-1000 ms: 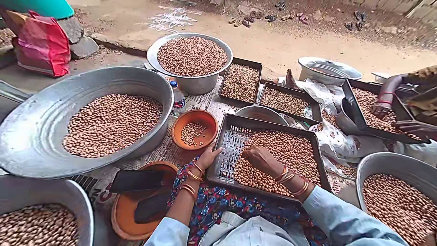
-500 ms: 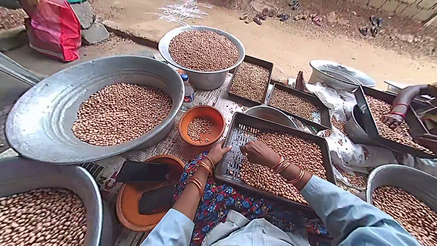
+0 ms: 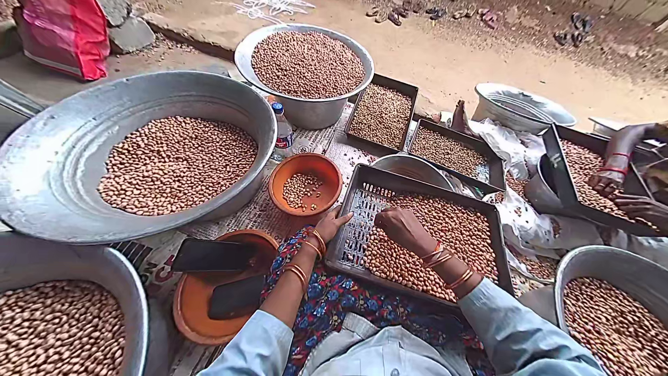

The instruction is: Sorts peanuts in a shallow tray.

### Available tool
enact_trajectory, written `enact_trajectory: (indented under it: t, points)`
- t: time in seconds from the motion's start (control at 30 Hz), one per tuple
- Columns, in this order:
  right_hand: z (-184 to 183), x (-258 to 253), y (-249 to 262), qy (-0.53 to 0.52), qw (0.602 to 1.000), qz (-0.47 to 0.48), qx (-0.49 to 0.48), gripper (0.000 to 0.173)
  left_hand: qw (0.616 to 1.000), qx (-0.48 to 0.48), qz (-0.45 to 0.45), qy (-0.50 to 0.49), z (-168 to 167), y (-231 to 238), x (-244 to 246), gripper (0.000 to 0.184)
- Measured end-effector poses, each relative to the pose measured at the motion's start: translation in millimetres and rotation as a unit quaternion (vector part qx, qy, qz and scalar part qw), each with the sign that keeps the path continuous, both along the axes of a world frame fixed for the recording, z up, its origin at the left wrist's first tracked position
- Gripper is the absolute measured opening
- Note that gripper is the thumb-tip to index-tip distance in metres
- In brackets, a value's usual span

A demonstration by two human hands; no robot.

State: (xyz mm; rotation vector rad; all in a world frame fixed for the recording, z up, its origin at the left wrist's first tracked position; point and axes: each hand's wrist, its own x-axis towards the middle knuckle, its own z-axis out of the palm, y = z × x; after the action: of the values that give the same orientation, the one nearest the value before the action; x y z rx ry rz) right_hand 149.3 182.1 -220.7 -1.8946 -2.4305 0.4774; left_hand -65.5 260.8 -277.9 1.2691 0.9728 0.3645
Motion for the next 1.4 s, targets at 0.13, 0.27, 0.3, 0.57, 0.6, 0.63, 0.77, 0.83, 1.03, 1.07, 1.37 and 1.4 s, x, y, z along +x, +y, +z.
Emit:
enact_trajectory:
  t: [0.13,0.27,0.3,0.57,0.6,0.63,0.77,0.83,1.03,1.07,1.37,1.4]
  points:
    - [-3.6,-5.5,9.4,0.008,0.999,-0.021,-0.023,0.022,1.000,0.007,0.000,-0.002,-2.1,0.8,-0.5,0.047]
    - [-21.1,-16.7,22.2,0.042,0.999,0.002,-0.030,0.023,1.000,0.004,-0.004,-0.009,-3.6,2.2,-0.2,0.046]
    - [-26.7,-20.7,23.5,0.039,0.999,0.014,-0.029,0.021,1.000,0.005,-0.005,-0.008,-3.6,2.4,-0.1,0.046]
    - [17.0,-36.8,39.4,0.064,0.991,0.028,0.116,0.018,0.999,0.032,-0.007,-0.004,-8.1,4.3,0.4,0.051]
    - [30.6,-36.4,38.7,0.103,0.975,0.019,0.194,0.017,0.999,0.037,-0.006,0.002,-6.6,3.0,0.1,0.052]
    - [45.1,-34.2,34.6,0.122,0.964,0.014,0.235,0.020,0.999,0.037,-0.001,0.006,-5.1,0.9,-0.4,0.053]
    - [74.7,3.8,-18.6,0.072,0.991,0.059,0.092,0.039,0.999,0.029,0.014,-0.007,-1.7,-3.2,-0.2,0.052]
    - [75.2,28.6,-49.6,0.010,0.990,0.080,-0.115,0.044,0.999,0.034,0.009,-0.003,0.1,-3.2,-0.1,0.052]
    - [24.0,34.5,-79.5,-0.004,0.950,0.149,-0.273,0.036,0.999,0.037,0.000,0.029,4.8,-1.6,2.6,0.054]
    - [15.0,25.3,-72.1,0.004,0.954,0.158,-0.256,0.037,0.999,0.036,0.003,0.034,5.3,-1.9,3.4,0.054]
    - [8.3,35.3,12.3,0.063,0.992,-0.069,0.086,0.018,0.999,0.023,0.016,0.016,-1.0,-1.8,0.4,0.053]
    - [14.0,45.2,8.0,0.051,0.990,-0.095,0.096,0.014,1.000,0.021,0.019,0.011,-1.1,-2.2,0.8,0.052]
